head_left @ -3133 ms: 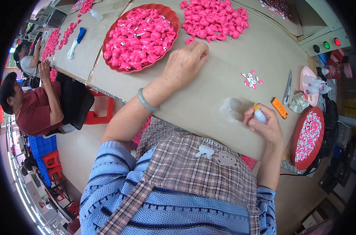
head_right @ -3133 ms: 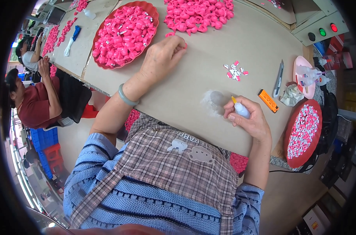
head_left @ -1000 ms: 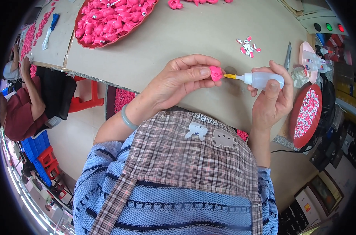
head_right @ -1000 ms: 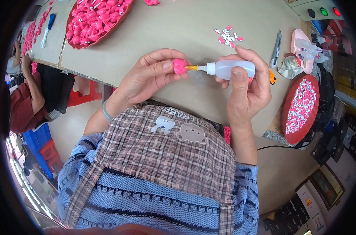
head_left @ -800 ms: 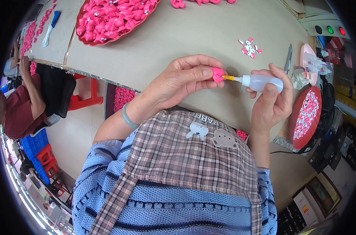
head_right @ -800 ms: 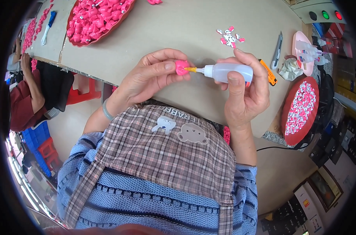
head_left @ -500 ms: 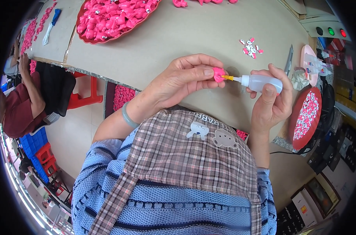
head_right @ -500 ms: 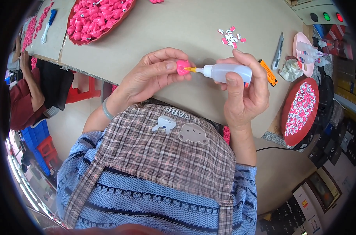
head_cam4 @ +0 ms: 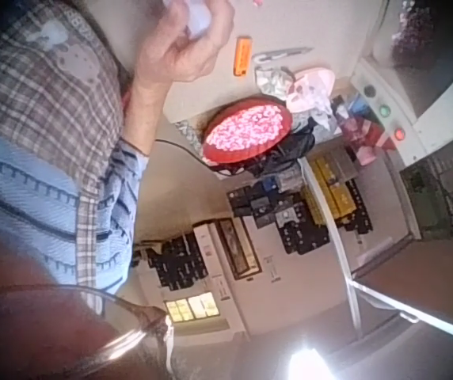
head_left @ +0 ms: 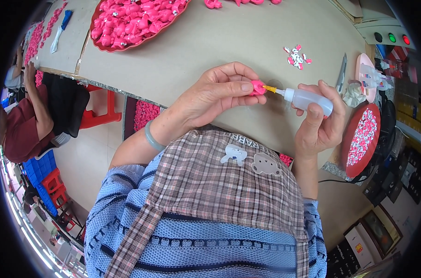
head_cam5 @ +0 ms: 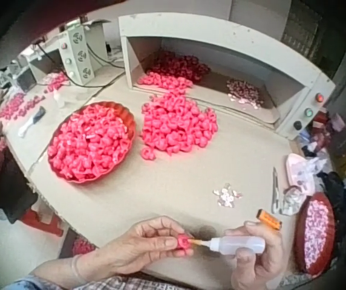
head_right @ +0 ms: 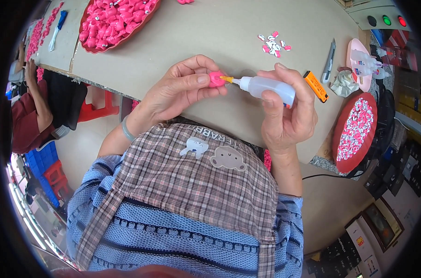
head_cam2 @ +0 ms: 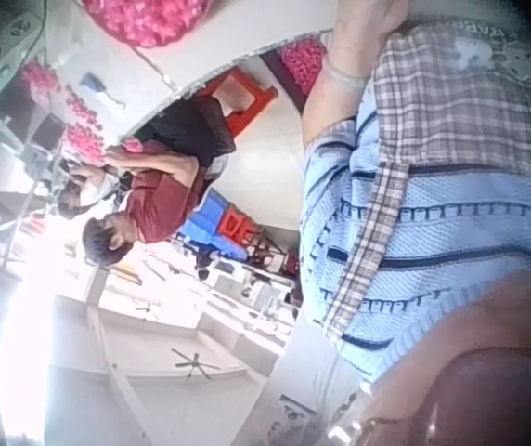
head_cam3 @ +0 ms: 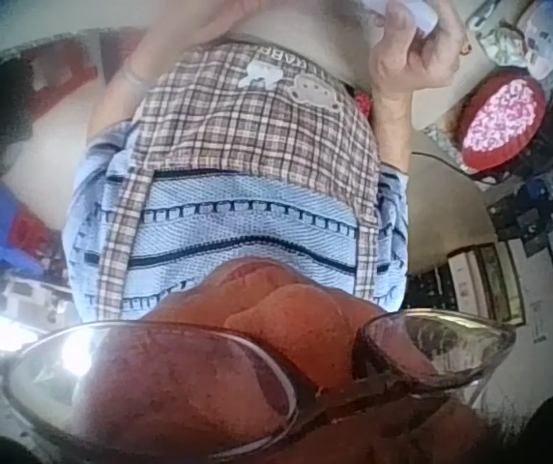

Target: The person assembles small pink toy components by applying glue from a bottle to the parts and joining them together by hand.

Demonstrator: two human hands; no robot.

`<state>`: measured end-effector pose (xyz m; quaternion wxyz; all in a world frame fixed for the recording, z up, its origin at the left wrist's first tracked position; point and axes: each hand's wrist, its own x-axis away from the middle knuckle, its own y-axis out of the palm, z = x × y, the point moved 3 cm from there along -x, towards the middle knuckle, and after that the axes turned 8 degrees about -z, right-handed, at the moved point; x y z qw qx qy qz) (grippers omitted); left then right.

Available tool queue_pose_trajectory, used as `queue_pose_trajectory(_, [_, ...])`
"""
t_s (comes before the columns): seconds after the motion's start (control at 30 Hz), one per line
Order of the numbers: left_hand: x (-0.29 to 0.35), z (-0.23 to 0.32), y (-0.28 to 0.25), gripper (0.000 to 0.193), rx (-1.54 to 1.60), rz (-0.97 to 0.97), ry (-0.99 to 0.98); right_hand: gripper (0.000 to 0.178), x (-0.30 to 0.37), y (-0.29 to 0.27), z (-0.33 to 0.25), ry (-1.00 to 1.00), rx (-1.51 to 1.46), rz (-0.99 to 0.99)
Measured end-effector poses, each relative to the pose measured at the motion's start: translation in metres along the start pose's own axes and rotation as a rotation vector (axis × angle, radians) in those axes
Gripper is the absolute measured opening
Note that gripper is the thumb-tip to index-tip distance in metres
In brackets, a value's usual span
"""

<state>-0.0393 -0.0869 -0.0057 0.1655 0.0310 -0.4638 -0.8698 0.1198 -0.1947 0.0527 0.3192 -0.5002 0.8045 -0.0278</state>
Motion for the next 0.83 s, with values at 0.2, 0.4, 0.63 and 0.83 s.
queue_pose_trajectory(0.2, [0.0001,0.0001,-0.0022,0.022,0.025,0.006,0.008,0.037,0.0021,0.0001,-0.0017,-0.096,0.118,-0.006])
queue_pose_trajectory(0.4, [-0.0001,0.0001,-0.0031,0.022,0.038,0.009,0.019,0.036,0.0029,-0.0028,-0.0002,-0.112,0.123,0.003])
queue_pose_trajectory(0.63, [-0.0008,-0.0003,-0.004,0.022,0.035,0.011,0.012,0.036,0.0019,-0.0017,0.0003,-0.105,0.151,-0.009])
queue_pose_trajectory(0.83, [-0.0008,-0.0006,-0.0063,0.022,-0.038,0.027,0.038,0.036,0.0032,-0.0026,-0.0001,-0.116,0.217,-0.044])
